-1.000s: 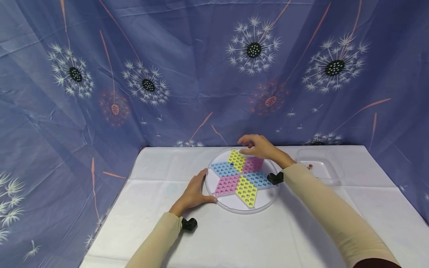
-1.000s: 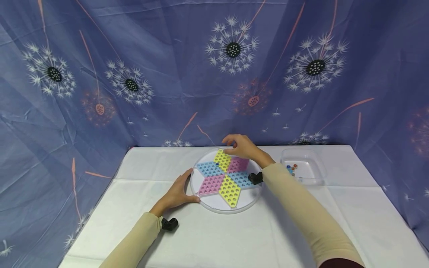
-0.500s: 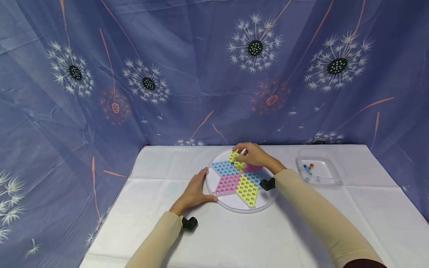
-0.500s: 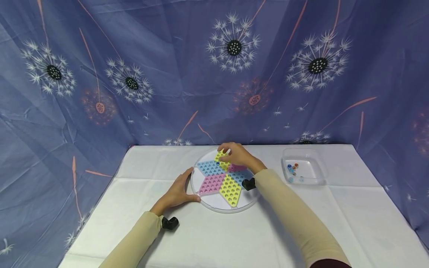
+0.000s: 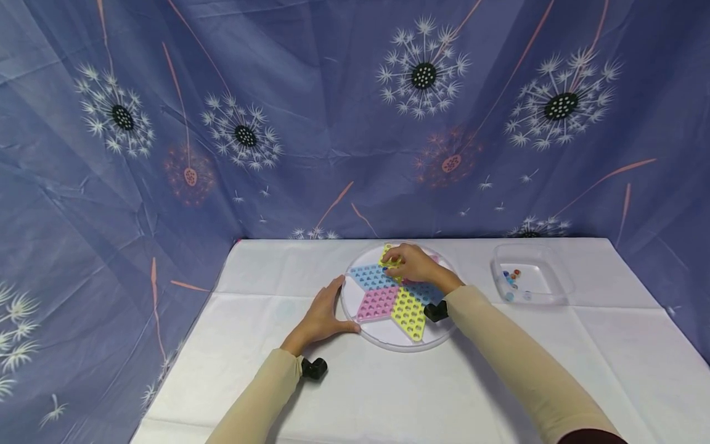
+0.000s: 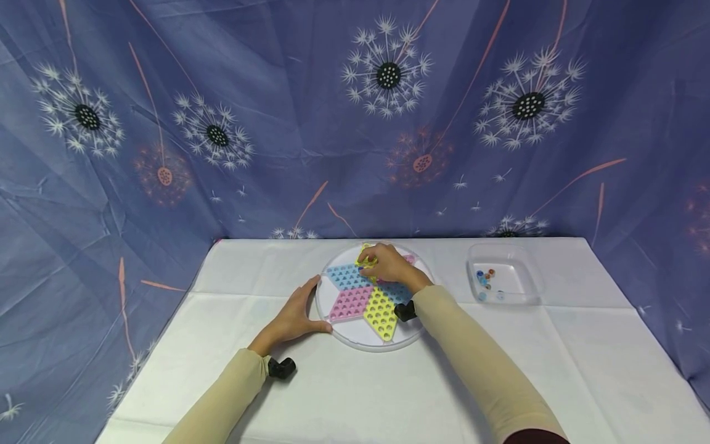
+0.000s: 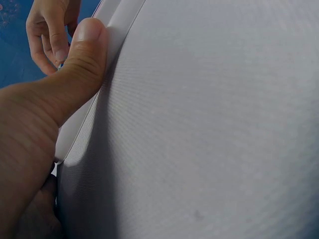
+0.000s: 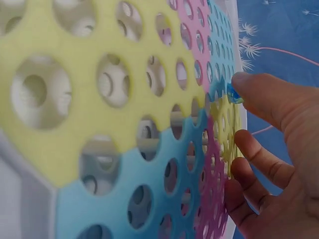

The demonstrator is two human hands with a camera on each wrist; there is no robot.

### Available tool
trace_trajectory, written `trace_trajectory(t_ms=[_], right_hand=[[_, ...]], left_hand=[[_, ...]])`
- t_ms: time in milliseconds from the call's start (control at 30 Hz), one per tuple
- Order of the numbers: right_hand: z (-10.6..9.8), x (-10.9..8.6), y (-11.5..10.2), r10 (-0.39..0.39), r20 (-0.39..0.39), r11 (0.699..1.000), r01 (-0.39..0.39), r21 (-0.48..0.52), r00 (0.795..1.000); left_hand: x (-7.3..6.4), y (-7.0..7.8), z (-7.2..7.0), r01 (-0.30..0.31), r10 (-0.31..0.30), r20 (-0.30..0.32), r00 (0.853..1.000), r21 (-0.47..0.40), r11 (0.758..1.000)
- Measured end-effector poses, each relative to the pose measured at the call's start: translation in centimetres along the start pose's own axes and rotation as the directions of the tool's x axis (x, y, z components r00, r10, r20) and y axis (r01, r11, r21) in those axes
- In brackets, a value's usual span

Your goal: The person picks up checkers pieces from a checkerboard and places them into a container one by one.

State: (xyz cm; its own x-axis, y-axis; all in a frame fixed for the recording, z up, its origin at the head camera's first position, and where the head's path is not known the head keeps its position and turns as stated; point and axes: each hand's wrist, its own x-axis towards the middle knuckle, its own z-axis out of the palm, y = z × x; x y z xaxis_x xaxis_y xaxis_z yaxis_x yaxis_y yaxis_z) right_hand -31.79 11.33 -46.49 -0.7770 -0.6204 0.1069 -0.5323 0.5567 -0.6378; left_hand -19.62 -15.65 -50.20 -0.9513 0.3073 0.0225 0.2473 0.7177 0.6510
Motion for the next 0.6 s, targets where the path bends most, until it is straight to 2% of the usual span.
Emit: trace_trajectory(t_ms=[233, 467, 600], right_hand=[[0.27, -0.16, -0.04, -0.051, -0.012, 0.998, 0.05, -0.047, 0.999], [0.42, -0.28, -0.16, -0.021, -0.002, 0.999, 0.021, -0.049, 1.0], [0.5, -0.21, -0.1, -0.034, -0.012, 0.998, 0.033, -0.062, 0.999]], left_hand=[[0.03, 0.0, -0.06, 0.008, -0.008, 0.003, 1.0, 0.004, 1.0], [0.06, -0.13, 0.0, 0.015, -0.015, 0.004, 1.0, 0.002, 1.0], [0.06, -0.23, 0.05, 0.014, -0.014, 0.002, 1.0, 0.001, 1.0]])
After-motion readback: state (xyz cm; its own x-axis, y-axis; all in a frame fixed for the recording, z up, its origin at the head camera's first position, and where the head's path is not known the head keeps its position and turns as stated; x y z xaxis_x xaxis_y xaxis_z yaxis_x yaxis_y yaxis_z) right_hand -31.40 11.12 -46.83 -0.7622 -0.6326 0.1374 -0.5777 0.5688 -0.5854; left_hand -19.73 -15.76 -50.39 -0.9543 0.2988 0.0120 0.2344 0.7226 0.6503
